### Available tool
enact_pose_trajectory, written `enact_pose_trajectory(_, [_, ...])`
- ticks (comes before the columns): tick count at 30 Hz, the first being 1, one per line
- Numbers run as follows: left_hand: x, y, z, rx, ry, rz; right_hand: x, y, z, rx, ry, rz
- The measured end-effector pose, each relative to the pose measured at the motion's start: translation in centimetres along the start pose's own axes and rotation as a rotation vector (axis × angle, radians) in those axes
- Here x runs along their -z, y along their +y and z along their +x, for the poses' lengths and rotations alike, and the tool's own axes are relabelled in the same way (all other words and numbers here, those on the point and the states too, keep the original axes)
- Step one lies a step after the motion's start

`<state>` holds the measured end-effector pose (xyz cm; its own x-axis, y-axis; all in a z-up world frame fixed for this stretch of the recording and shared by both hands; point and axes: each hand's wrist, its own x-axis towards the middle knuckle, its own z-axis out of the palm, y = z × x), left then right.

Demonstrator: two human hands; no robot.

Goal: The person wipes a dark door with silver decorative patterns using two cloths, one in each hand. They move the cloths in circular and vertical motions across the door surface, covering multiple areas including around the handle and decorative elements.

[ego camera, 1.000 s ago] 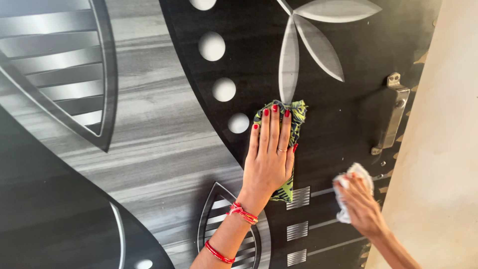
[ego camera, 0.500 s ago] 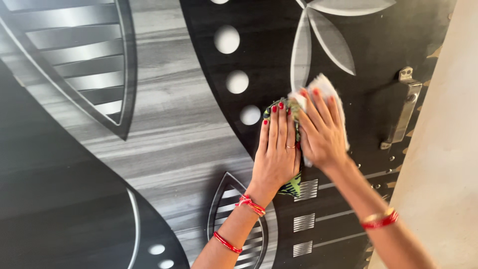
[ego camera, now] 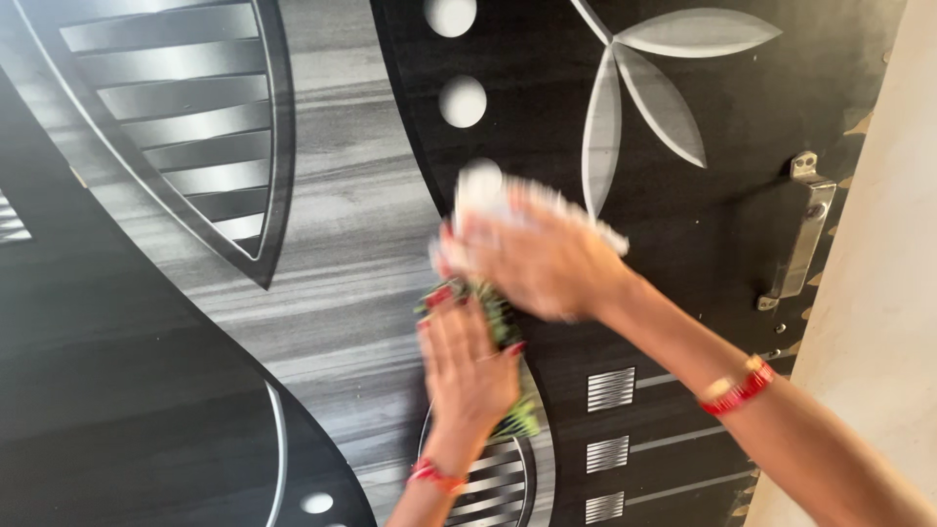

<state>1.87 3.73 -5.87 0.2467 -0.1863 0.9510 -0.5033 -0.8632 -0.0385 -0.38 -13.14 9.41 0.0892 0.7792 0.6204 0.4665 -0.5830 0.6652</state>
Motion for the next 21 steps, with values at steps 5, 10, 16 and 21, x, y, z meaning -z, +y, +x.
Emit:
enact_pose_trajectory(5, [3.3,-6.7,-2.9,-0.037,-0.027,0.182,0.4,1.5,-8.0,0.198,-0.021,-0.203])
enact_pose_trajectory(10, [5.5,-7.8,-0.9,-0.07,-0.003,0.166,2.5,6.1,-12.9,-0.674,0.243,-0.314])
enact_pose_trajectory(16, [4.4,-2.0,5.6,-0.162,0.0,0.093,-1.0,3.0,-14.4,-0.431,0.226,-0.079])
enact_pose_trajectory(21, [2.6,3.5,8.1,-0.397,-0.051,0.012,-3.2,-1.5,-19.1,0.276,-0.128,0.051])
